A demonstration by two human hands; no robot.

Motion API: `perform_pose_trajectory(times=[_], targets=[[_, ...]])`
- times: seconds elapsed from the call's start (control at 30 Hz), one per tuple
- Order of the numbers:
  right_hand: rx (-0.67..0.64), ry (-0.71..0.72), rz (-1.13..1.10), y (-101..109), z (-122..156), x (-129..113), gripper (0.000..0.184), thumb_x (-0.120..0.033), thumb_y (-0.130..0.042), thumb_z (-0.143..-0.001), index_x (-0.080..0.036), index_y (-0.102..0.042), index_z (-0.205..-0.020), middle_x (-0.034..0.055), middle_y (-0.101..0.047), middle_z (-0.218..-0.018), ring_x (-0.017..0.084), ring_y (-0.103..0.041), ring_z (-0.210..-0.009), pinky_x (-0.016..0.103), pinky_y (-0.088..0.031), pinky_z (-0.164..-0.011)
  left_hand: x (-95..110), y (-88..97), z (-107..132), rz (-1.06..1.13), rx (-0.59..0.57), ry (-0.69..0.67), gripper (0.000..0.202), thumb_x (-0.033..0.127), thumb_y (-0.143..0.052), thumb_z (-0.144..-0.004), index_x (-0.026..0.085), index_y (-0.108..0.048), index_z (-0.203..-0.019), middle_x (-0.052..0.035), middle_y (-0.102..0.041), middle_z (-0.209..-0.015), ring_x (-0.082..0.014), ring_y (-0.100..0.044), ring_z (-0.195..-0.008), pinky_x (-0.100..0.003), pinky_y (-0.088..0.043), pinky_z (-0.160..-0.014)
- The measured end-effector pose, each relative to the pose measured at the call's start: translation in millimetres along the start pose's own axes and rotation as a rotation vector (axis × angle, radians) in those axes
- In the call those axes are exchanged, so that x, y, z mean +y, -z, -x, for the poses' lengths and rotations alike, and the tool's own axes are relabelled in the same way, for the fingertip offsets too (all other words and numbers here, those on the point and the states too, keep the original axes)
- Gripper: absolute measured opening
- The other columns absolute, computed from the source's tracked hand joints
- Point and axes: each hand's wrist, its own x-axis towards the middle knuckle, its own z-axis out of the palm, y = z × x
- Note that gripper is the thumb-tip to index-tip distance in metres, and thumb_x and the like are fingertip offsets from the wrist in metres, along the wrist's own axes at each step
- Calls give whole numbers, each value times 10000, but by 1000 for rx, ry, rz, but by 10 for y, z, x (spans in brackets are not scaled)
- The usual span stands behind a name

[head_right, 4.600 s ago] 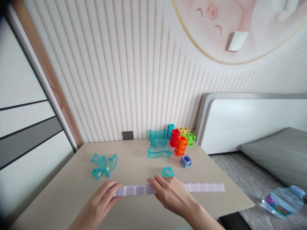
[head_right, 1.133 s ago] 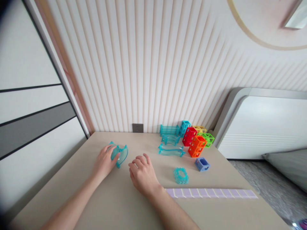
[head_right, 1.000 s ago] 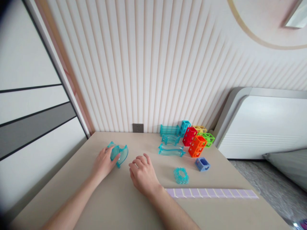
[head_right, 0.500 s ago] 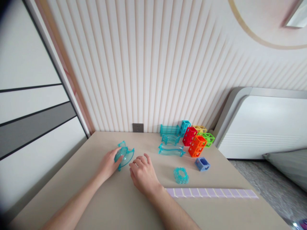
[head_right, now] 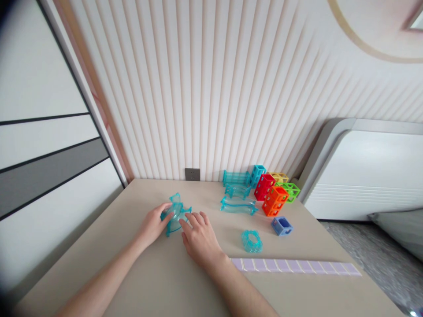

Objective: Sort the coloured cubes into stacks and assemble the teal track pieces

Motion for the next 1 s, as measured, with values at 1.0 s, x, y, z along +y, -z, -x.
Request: perform_pose_trajectory(times=[1.0], targets=[[212,-228,-343,16,-22,67,152,-224,-448,-1023,-225,-590,-1078,69,-723,-987,203,-676,-909,324,-505,-832,-7,-27,-7,69,124,-117,323,323,-495,-979,202,-583,-1265,-117,-706,-1219,-257,-667,-1131,-432,-506,-1015]])
